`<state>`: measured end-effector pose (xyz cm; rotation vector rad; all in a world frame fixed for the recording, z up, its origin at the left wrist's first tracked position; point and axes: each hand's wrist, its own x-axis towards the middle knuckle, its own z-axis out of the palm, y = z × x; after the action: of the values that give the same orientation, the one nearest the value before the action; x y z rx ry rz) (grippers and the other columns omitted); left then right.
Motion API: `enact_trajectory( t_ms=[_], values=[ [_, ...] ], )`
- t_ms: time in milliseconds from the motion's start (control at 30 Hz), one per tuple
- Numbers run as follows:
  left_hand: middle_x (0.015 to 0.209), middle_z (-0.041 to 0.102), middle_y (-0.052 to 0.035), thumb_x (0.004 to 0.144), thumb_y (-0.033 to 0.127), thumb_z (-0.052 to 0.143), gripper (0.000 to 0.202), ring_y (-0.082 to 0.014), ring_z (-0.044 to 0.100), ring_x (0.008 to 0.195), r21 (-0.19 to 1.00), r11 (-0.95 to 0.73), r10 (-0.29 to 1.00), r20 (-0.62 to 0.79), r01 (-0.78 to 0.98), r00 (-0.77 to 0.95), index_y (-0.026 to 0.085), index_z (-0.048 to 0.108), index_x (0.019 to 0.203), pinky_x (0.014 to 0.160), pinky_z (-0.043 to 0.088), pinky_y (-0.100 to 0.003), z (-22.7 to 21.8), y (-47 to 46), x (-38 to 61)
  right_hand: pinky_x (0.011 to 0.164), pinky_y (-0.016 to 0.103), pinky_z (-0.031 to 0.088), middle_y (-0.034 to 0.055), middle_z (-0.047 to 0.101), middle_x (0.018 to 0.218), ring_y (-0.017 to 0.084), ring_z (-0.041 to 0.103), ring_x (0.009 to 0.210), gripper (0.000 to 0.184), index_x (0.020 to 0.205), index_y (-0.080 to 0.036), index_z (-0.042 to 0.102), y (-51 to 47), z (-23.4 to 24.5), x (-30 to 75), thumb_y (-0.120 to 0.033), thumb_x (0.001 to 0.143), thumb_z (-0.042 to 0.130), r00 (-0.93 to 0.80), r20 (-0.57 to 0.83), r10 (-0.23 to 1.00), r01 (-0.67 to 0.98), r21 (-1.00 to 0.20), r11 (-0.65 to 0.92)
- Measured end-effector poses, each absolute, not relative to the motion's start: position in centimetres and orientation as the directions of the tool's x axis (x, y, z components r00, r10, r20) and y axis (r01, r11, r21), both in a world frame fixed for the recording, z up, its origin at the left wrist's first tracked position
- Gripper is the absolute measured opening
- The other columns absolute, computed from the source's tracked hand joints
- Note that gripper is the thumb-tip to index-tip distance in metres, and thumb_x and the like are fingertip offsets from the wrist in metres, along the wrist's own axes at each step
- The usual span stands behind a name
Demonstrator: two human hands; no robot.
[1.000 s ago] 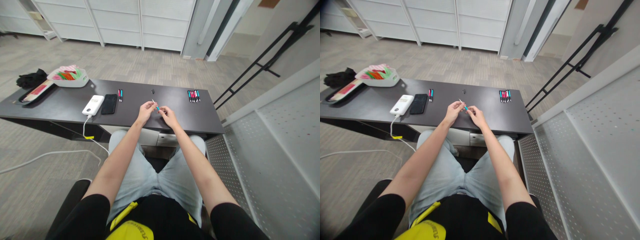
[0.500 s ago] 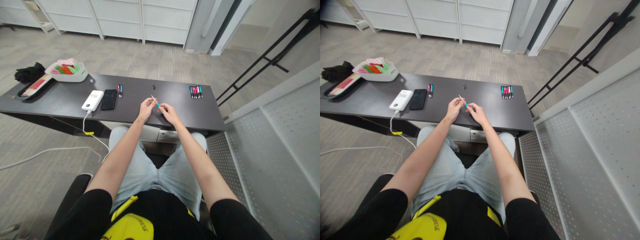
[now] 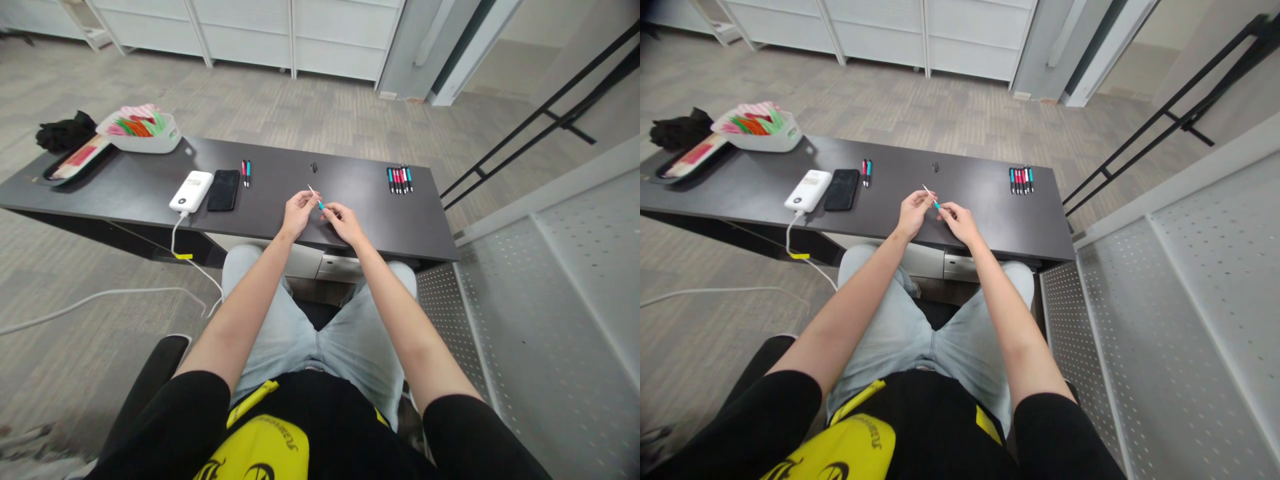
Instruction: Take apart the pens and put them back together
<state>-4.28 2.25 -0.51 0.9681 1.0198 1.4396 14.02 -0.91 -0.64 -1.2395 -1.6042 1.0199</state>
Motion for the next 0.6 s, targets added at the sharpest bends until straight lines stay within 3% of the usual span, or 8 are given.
enact_trajectory(
  t_ms=[100, 300, 600],
  values=[
    [0.105, 0.094, -0.0089, 0.089, 0.038, 0.118, 0.037, -0.0288, 0.090, 0.106, 0.953, -0.044, 0.997, 0.021, -0.300, -0.079, 0.026, 0.083, 0.091, 0.106, 0.075, -0.043, -0.2, 2.1, -4.3, 0.096, 0.045, 0.063, 0.0069, 0.094, 0.100, 0.032, 0.081, 0.098, 0.050, 0.106, -0.030, 0.085, -1.0, -0.4, 13.9, -0.080, 0.104, 0.089, -0.131, 0.113, 0.985, 0.299, -0.943, 0.147],
    [0.101, 0.093, -0.0086, 0.094, 0.030, 0.113, 0.029, -0.0264, 0.089, 0.102, 0.953, -0.025, 0.999, 0.014, -0.303, -0.038, 0.024, 0.085, 0.092, 0.109, 0.072, -0.042, -0.5, 2.3, -4.3, 0.094, 0.043, 0.063, 0.0073, 0.093, 0.100, 0.030, 0.081, 0.097, 0.040, 0.109, -0.028, 0.085, -0.9, -0.5, 14.0, -0.068, 0.108, 0.088, -0.113, 0.102, 0.988, 0.312, -0.941, 0.132],
    [0.104, 0.094, -0.0084, 0.078, 0.060, 0.119, 0.049, -0.0278, 0.088, 0.106, 0.948, -0.114, 0.990, 0.132, -0.296, 0.041, 0.024, 0.088, 0.090, 0.110, 0.068, -0.042, -2.9, 3.3, -4.8, 0.097, 0.044, 0.063, 0.0072, 0.092, 0.100, 0.030, 0.079, 0.097, 0.061, 0.110, -0.029, 0.082, -0.6, -1.2, 14.2, -0.090, 0.101, 0.089, -0.127, 0.146, 0.981, 0.268, -0.947, 0.175]
  ],
)
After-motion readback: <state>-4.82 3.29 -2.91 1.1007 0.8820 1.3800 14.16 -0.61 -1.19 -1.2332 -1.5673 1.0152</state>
